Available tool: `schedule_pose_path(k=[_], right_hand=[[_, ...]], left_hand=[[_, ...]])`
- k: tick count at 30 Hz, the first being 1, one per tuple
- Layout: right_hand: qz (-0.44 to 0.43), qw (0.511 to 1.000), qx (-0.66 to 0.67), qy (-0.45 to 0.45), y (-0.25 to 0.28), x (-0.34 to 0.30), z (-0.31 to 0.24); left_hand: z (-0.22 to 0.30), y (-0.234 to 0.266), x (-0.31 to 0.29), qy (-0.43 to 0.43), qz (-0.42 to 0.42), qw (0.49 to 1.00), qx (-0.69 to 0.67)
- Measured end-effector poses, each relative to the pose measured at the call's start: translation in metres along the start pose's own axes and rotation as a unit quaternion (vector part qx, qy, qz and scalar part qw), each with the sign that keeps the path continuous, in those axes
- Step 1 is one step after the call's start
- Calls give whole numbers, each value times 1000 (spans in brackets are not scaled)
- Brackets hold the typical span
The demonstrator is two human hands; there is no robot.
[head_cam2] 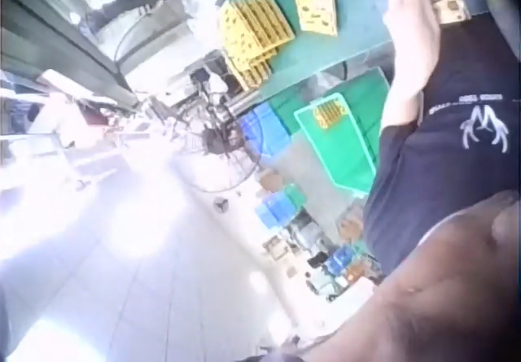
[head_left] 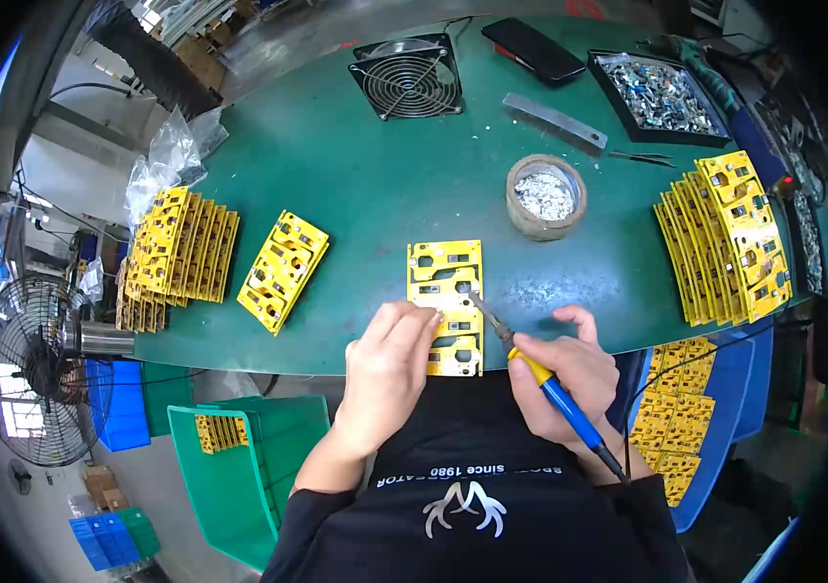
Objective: The person solders small electronic components onto a yellow circuit board array using a soldering iron and solder wire.
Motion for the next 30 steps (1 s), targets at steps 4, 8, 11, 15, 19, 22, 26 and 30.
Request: schedule_pose_path(k=[4,8,11,15,19,22,26,30], right_hand=[[-2,1000,15,13,-7,1,-1],[-3,1000,8,16,-9,1,-1],[-2,1000,4,18,-11,0,1],[0,1000,1,19,-12,1,0],[-2,1000,1,17,-14,0,1],[-4,1000,2,17,-16,1,1],[-3,1000,-4,20,-17,0,0],[-17,1000,-7,20,-17,0,-2]], left_hand=[[3,-10,0,20,-17,999,39],[3,-18,-1,-1,-4,998,69],[3,-19,-1,-19,-2,996,82],[2,-24,-2,-16,-6,996,90],[3,-24,-2,-24,-3,996,87],[4,-24,-2,-25,-7,996,88],[4,-26,-2,-14,-14,995,93],[3,-26,-4,2,-34,993,112]])
Point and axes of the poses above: each hand's wrist, its own x-axis towards the middle knuckle, its own y-axis out of the back of the hand, z = x × y, the point moved 2 cm from there along x, towards the middle knuckle, and after that the axes turned 3 degrees about -z, right-handed, at the moved point
